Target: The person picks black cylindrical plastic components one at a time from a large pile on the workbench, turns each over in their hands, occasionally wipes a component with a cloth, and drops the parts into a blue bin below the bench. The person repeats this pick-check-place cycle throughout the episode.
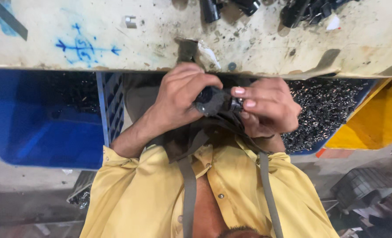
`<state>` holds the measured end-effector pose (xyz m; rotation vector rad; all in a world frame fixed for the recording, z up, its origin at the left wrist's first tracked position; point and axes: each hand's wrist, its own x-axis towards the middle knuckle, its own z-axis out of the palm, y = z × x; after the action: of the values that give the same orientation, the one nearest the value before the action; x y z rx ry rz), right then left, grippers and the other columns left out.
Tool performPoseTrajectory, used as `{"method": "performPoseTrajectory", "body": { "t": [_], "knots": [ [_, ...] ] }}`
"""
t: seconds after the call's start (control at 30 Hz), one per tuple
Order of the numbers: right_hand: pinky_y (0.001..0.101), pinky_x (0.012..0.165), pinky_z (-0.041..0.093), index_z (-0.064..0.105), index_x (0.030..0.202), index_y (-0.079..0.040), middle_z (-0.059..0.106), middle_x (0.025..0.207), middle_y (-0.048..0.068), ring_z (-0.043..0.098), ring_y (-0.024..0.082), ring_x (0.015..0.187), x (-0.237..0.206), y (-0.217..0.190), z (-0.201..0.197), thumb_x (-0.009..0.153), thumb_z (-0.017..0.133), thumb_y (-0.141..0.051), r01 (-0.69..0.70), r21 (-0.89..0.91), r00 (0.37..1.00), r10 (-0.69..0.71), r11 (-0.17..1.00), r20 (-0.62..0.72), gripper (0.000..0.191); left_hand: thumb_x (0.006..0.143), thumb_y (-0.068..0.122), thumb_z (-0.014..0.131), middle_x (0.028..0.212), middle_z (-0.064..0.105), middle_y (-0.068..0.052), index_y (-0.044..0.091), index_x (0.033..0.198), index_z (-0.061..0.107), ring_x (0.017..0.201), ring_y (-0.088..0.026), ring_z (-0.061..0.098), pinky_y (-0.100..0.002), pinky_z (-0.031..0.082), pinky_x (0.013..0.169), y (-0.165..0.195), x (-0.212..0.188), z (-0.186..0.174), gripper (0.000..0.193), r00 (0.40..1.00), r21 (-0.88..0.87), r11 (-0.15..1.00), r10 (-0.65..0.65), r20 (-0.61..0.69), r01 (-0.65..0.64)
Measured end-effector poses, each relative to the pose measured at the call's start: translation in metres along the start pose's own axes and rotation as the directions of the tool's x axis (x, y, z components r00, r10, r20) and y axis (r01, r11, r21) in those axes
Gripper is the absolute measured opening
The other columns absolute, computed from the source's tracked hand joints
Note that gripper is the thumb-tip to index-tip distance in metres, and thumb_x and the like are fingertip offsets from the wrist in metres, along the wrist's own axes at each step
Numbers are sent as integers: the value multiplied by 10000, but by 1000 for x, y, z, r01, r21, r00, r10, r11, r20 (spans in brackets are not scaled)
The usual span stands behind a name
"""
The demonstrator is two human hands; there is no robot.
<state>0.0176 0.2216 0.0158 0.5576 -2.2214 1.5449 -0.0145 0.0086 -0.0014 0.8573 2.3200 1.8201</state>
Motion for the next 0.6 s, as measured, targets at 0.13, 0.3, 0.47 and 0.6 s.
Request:
{"method": "performPoseTrajectory", "body": {
  "t": [0.13,0.3,0.47,0.6],
  "knots": [
    [305,589,523,717,905,-34,752,932,131,627,209,669,5,-3,-1,886,772,-23,201,-125,978,-192,972,80,59,876,118,825,929,693,-25,61,1356,535,831,-239,741,-319,566,710,5,-12,8,564,991,-92,988,-125,38,128],
    [336,672,523,761,906,-47,726,926,108,670,235,740,7,-10,2,829,796,-59,37,-29,976,-30,999,215,86,776,142,814,916,698,-36,59,1483,427,799,-228,730,-329,548,691,12,-11,5,810,992,-96,995,-22,123,34],
    [353,741,554,711,862,-77,687,901,70,666,222,799,9,-13,12,833,762,-66,5,87,994,-15,996,108,60,690,160,850,1066,745,-85,62,1512,388,758,-220,694,-349,540,683,18,-1,2,948,996,-137,988,79,43,-73],
    [343,653,520,719,872,-61,662,802,60,654,215,706,17,-9,11,774,793,-57,62,117,979,-83,991,187,123,556,243,841,824,647,-8,56,1564,372,721,-223,670,-349,483,606,17,-4,-2,1127,981,-16,997,80,175,-78]
  ]
}}
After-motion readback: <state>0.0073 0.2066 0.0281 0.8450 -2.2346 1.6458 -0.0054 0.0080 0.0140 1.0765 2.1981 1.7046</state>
